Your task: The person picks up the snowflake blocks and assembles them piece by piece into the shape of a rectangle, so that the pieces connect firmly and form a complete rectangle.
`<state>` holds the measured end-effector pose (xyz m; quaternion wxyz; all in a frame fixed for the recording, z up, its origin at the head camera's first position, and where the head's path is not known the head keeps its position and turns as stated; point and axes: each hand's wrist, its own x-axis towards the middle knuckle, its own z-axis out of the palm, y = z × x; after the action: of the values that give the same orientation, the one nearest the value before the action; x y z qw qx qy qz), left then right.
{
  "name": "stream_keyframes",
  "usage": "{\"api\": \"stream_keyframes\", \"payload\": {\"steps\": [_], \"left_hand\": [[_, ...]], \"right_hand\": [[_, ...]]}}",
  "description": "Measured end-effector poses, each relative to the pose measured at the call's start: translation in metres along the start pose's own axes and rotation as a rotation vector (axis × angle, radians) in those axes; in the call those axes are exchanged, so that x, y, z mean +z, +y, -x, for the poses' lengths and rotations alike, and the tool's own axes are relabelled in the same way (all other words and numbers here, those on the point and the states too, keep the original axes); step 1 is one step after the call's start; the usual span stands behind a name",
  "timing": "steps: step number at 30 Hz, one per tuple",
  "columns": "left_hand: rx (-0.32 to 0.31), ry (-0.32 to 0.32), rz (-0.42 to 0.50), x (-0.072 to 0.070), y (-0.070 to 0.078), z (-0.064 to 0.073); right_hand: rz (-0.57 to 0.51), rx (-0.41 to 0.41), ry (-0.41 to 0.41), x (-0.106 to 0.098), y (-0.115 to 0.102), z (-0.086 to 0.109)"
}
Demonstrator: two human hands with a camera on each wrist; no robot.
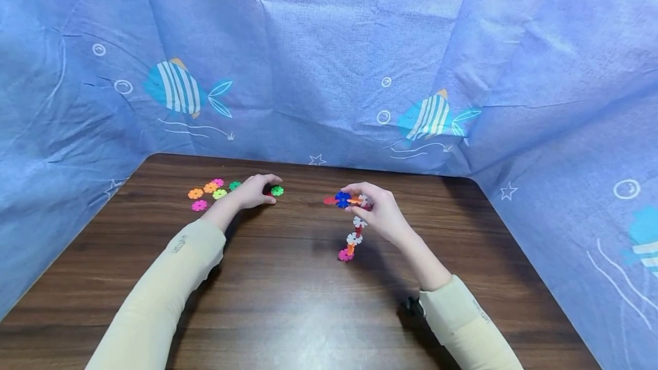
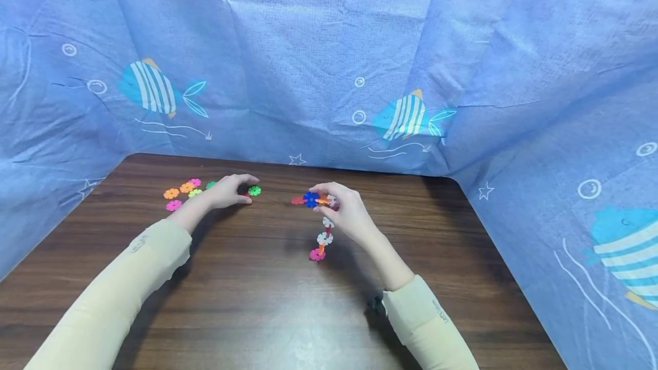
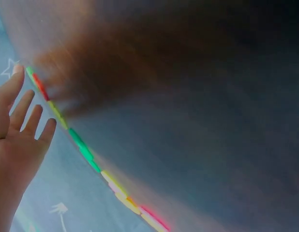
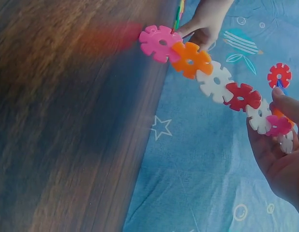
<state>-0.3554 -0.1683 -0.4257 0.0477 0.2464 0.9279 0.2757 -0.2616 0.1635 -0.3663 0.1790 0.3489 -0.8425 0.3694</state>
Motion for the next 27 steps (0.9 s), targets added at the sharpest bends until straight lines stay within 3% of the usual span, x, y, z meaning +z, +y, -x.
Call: {"api": "stream_keyframes", "payload": {"steps": [8, 17, 27], "left_hand": [[-0.01, -0.008, -0.085, 0.006, 0.0, -0.009], [0.043, 0.036, -0.127, 0.008, -0.001, -0.013], [-0.009, 0.116, -0.033, 0.006, 0.006, -0.006]], "right_hand": [[0.008, -0.011, 0.026, 0.0, 0.001, 0.001], [0.03, -0.065, 0.074, 0.0, 0.001, 0.001], [0.046, -0.073, 0.091, 0.0, 0.0, 0.002]]}}
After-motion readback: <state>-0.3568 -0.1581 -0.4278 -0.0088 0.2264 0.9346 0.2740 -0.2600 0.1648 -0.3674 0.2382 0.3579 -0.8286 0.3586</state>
